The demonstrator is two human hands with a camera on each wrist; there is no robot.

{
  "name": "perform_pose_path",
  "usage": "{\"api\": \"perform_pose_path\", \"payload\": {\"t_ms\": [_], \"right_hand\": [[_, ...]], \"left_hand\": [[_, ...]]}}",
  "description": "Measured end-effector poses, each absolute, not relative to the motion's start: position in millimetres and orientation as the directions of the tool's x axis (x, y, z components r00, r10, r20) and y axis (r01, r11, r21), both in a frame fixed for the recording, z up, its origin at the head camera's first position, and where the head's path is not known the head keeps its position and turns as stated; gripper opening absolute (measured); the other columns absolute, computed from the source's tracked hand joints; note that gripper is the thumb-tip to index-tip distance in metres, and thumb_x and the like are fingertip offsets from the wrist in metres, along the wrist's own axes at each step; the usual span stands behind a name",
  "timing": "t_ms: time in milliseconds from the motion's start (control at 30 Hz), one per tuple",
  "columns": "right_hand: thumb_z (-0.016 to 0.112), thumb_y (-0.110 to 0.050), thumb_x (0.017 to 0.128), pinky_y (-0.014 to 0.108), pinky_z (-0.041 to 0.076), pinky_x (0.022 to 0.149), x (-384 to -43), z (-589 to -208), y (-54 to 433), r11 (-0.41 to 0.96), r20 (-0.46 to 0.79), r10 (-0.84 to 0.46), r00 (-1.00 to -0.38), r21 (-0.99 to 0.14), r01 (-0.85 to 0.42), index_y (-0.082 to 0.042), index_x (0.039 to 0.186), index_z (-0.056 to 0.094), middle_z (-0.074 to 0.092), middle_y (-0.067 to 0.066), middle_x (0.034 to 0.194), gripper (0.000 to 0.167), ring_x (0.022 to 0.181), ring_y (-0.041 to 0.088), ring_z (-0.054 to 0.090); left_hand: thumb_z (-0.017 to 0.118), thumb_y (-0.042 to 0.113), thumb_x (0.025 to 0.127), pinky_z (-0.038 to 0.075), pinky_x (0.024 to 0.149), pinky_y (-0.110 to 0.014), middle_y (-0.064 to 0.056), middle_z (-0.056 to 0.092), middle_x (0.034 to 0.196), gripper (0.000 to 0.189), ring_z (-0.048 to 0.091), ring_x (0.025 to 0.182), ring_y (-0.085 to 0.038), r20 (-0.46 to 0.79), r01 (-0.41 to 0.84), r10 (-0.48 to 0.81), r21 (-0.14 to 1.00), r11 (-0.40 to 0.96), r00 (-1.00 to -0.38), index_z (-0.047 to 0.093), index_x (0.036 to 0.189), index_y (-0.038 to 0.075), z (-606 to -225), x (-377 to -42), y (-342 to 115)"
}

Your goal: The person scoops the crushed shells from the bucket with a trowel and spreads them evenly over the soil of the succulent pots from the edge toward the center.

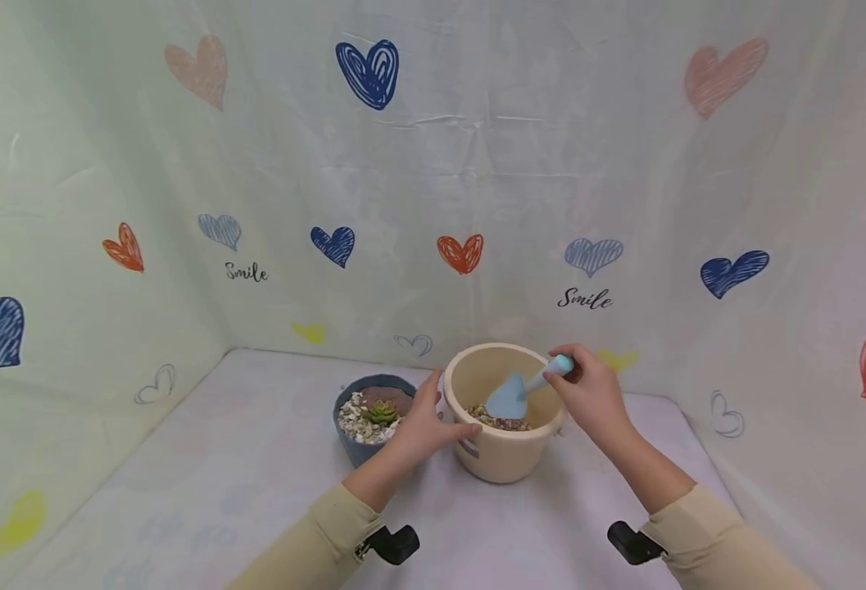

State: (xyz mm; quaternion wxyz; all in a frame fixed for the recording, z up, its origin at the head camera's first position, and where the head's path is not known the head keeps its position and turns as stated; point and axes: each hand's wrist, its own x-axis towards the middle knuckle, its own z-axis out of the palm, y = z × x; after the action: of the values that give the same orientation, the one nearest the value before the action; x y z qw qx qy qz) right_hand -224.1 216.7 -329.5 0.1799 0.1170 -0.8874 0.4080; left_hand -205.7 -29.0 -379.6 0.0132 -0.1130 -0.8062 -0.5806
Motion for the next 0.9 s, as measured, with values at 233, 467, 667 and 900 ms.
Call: {"api": "perform_pose_path", "payload": {"t_ms": [233,467,667,900], "right_hand": [[0.072,-0.002,0.086,0.026,0.053,0.06,-226.0,-342.7,216.7,0.705,0.313,-0.096,-0.945,-0.649,-0.287,0.006,0.113,0.061,0.066,0.019,0.097,0.031,0.081,0.026,0.062],[0.071,-0.001,0.085,0.027,0.054,0.059,-220.3,-351.5,229.2,0.748,0.268,-0.09,-0.959,-0.617,-0.243,0.008,0.113,0.06,0.065,0.02,0.097,0.032,0.077,0.024,0.062],[0.074,-0.001,0.083,0.03,0.053,0.061,-232.8,-350.8,217.1,0.756,0.265,-0.135,-0.955,-0.595,-0.273,0.005,0.108,0.061,0.065,0.017,0.093,0.029,0.076,0.024,0.059],[0.075,0.0,0.082,0.031,0.051,0.063,-243.8,-353.1,210.6,0.749,0.245,-0.168,-0.955,-0.598,-0.285,0.002,0.099,0.063,0.064,0.01,0.086,0.021,0.076,0.022,0.057]], "left_hand": [[0.087,0.011,0.073,0.039,0.104,-0.05,-0.021,0.035,0.147,0.102,0.039,0.131,-0.037,0.125,0.156,0.138,0.956,0.248,-0.983,0.025,0.154,0.007,-392.7,-209.8,-19.7],[0.086,0.006,0.073,0.045,0.1,-0.045,-0.017,0.047,0.14,0.099,0.049,0.125,-0.034,0.163,0.195,0.203,0.97,0.148,-0.966,0.028,0.152,0.012,-399.3,-214.2,-6.3],[0.085,0.006,0.074,0.041,0.103,-0.047,-0.018,0.038,0.149,0.106,0.042,0.133,-0.036,0.099,0.123,0.182,0.984,0.13,-0.978,0.018,0.156,0.014,-395.0,-217.3,-16.4],[0.084,0.006,0.076,0.03,0.11,-0.051,-0.018,0.024,0.157,0.112,0.028,0.141,-0.037,0.018,0.035,0.168,0.994,0.101,-0.986,0.008,0.158,0.012,-393.8,-218.8,-18.8]]}}
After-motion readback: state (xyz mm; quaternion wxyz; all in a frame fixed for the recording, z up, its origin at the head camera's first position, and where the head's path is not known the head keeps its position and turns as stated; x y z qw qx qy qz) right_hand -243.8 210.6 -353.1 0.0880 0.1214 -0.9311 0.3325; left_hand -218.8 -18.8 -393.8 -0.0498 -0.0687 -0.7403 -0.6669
